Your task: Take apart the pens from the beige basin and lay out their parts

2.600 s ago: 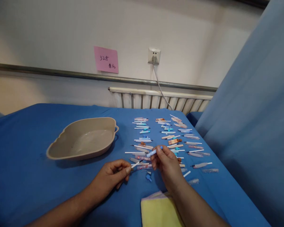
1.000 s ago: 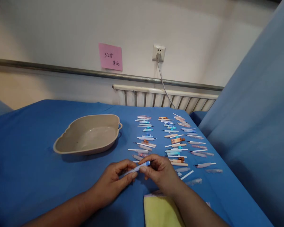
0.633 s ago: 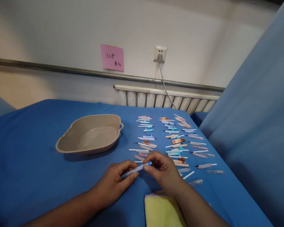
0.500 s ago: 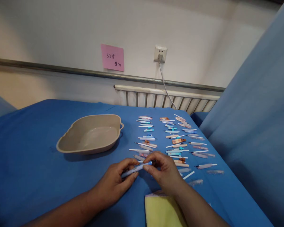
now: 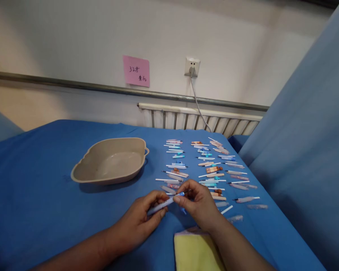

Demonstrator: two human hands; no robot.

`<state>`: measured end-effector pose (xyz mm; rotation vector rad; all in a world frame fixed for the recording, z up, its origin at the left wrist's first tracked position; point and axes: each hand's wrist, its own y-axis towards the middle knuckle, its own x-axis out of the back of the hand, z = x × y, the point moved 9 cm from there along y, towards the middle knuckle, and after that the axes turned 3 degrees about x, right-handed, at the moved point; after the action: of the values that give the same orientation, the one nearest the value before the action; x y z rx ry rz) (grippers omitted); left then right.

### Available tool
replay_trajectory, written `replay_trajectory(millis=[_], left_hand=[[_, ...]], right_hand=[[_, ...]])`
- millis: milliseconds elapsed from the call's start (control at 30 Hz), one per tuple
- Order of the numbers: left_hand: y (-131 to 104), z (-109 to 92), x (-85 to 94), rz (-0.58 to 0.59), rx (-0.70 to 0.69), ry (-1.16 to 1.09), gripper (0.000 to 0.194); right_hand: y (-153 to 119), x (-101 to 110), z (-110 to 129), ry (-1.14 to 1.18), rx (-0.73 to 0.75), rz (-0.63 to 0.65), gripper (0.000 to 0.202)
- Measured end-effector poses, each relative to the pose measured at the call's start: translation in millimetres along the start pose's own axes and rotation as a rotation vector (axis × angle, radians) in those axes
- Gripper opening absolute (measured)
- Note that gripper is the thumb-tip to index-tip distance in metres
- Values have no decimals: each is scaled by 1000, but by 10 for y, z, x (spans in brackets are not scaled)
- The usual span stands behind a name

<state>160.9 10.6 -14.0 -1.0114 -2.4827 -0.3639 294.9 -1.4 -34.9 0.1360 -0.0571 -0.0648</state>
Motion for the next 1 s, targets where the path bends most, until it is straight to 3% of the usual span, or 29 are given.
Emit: replay_trajectory(millis=[300,500,600,867,1000], left_hand=[[-4,-51,14,24,-34,93,21],[22,-29,38,24,4,65,23],[38,33,31,31,53,-30,25],[54,282,-175,139,261,-416,46],[57,318,-222,129,331,-596,37]], right_hand=[[-27,10,93,-205,18,-1,30],[1,-130,18,183,-14,102,29],[26,-166,-1,289,-5,99,32],[33,-115,1,155,8,21,24],[36,-89,-22,127,-8,-38,29]])
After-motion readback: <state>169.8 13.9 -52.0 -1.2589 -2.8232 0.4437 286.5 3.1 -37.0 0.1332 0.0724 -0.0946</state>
